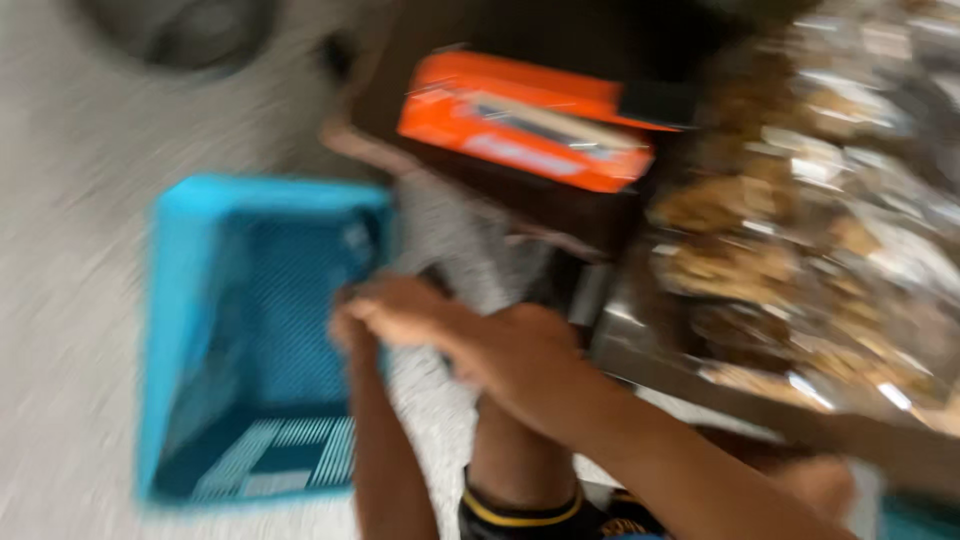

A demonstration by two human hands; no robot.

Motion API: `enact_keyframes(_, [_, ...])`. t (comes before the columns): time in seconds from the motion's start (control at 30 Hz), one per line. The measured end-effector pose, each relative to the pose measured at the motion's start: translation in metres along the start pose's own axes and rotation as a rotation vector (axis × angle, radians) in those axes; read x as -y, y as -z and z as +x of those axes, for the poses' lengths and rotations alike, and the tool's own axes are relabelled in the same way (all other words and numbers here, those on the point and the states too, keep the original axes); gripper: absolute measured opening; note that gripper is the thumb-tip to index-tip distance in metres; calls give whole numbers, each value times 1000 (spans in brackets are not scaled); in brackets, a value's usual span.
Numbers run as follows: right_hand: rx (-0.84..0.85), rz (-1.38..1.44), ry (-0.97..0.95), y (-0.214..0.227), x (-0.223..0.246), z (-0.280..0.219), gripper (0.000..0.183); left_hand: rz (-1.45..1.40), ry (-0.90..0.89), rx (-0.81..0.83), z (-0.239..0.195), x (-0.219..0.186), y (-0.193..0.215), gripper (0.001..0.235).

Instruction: The person uses a heat sealer to seal multiple plastic bags filled with snacks, placing each sealed bag into a blue plastic basket.

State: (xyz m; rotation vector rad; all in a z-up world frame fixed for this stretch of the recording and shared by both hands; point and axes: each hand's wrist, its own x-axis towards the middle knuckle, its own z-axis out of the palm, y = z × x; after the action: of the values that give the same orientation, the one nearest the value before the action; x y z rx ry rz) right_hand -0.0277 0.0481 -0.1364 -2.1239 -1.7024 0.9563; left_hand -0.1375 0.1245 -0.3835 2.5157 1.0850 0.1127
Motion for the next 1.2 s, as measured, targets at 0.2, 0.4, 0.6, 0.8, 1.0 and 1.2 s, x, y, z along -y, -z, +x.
enact_keyframes(0.2, [-409, -103, 169, 50, 32, -58, 41, 446, -306, 251, 14, 9, 38, 21])
enact_keyframes(0.4, [-750, -105, 91, 160, 50, -199, 40, -384, 205, 53, 6, -9, 71, 35])
enact_keyframes(0.6, [-802, -397, -618, 249, 54, -352, 33, -400, 53, -361, 16, -100, 153, 24])
enact_keyframes(0.8, [-366, -604, -994, 253, -10, -382, 38, -801, -530, -232, -35, -284, 288, 24])
enact_keyframes(1.0, [-436, -552, -927, 251, -20, -385, 18, -871, -460, 351, -67, -378, 323, 62])
enact_keyframes(1.2, [-552, -475, -587, 273, 1, -364, 18, -1003, -665, 664, -54, -374, 297, 94])
